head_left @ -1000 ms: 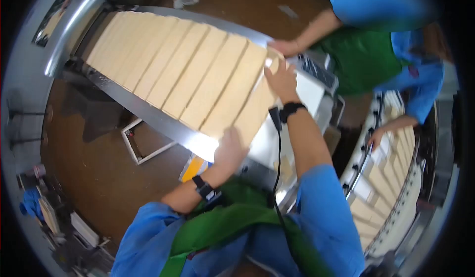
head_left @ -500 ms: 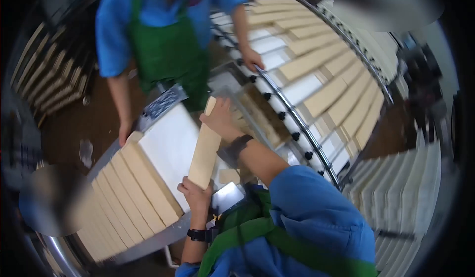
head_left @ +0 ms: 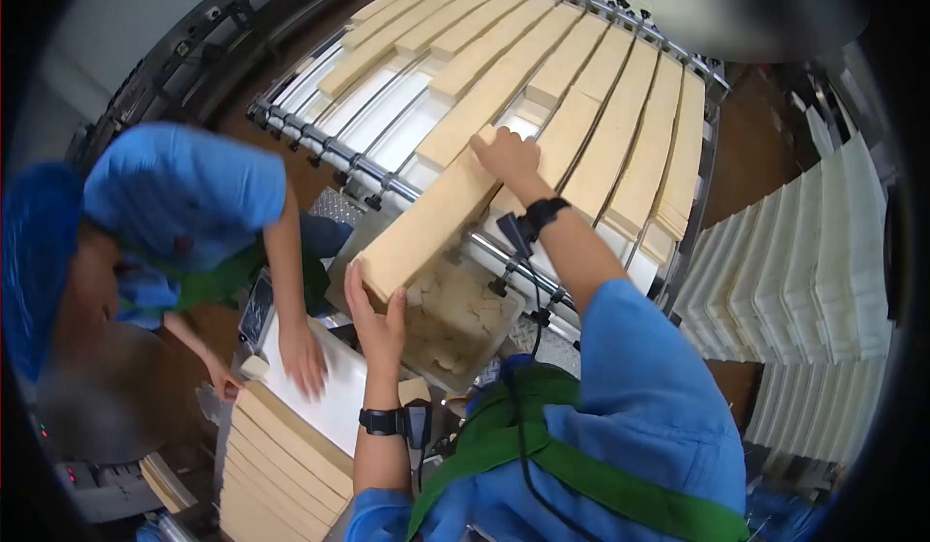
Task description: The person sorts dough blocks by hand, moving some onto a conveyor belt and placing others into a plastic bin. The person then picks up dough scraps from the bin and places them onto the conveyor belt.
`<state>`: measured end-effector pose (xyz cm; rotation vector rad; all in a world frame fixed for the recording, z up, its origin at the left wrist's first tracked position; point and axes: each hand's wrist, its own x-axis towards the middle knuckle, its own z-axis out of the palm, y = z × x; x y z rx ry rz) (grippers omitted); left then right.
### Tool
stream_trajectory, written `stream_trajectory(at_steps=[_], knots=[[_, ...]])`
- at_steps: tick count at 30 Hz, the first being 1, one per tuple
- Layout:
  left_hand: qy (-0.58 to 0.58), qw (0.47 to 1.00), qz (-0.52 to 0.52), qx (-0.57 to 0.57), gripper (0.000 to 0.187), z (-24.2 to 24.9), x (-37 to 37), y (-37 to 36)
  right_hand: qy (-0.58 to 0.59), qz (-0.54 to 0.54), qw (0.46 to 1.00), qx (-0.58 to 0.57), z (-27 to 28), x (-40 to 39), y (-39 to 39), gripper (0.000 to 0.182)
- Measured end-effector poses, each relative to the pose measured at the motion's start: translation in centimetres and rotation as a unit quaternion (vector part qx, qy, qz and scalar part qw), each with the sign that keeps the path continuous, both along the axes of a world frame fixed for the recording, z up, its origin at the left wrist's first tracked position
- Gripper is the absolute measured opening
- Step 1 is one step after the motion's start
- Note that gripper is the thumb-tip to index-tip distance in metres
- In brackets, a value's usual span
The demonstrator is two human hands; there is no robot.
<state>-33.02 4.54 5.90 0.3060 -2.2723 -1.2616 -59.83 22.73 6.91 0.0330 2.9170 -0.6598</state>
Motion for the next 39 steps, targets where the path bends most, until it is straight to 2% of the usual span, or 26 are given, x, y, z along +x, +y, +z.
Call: stream_trajectory(at_steps=[4,7,8,10,14,18,20,21,22,25,28,30,37,39], knots=[[-0.054,0.996,-0.070,0.027,0.061,-0.1,-3.7,-0.4,0.008,0.031,0.999,0.028,-2.2,-5.1,3.3,0.050],[-0.109,0.982,-0.075,0.135,0.060,1.0,-5.2,1.0,0.025,0.049,0.998,0.033,-2.2,-6.9,4.3,0.050],[-0.129,0.984,-0.069,0.100,0.058,1.1,-5.5,1.2,0.009,0.066,0.997,0.039,-2.1,-7.4,4.5,0.049],[-0.122,0.985,-0.063,0.102,0.058,1.3,-6.0,1.9,-0.022,0.100,0.993,0.053,-1.5,-7.8,4.8,0.049],[-0.087,0.985,-0.084,0.124,0.059,0.6,-7.2,2.3,-0.032,0.020,0.999,-0.036,-3.8,-9.3,4.4,0.050],[-0.106,0.980,-0.107,0.133,0.059,-0.8,-9.0,3.0,0.024,-0.018,0.998,0.048,-4.6,-10.1,4.6,0.054],[-0.069,0.980,-0.132,0.130,0.057,-2.5,-10.7,3.5,0.041,-0.004,0.992,0.118,-4.3,-10.0,5.1,0.055],[-0.050,0.980,-0.145,0.130,0.056,-2.6,-11.5,4.0,0.048,-0.007,0.993,0.103,-3.9,-9.7,5.3,0.057],[-0.117,0.969,-0.142,0.164,0.057,-2.1,-12.0,4.4,0.055,-0.011,0.994,0.089,-3.3,-9.3,5.5,0.060],[-0.106,0.974,-0.085,0.181,0.054,-2.4,-12.6,5.5,0.072,-0.040,0.994,0.076,-3.5,-9.4,6.7,0.068],[-0.106,0.959,-0.045,0.260,0.051,-2.7,-11.6,5.0,0.092,-0.080,0.987,0.105,-4.6,-10.8,9.2,0.076],[-0.072,0.961,-0.007,0.266,0.049,-2.8,-10.4,5.0,0.120,-0.110,0.975,0.152,-5.1,-12.0,11.5,0.080],[-0.038,0.964,0.035,0.262,0.047,-3.1,-5.6,5.0,0.094,-0.096,0.985,0.110,-5.5,-12.8,14.2,0.084],[-0.031,0.968,0.045,0.246,0.047,-3.4,-4.2,5.0,0.052,-0.090,0.987,0.122,-4.3,-12.8,14.3,0.083]])
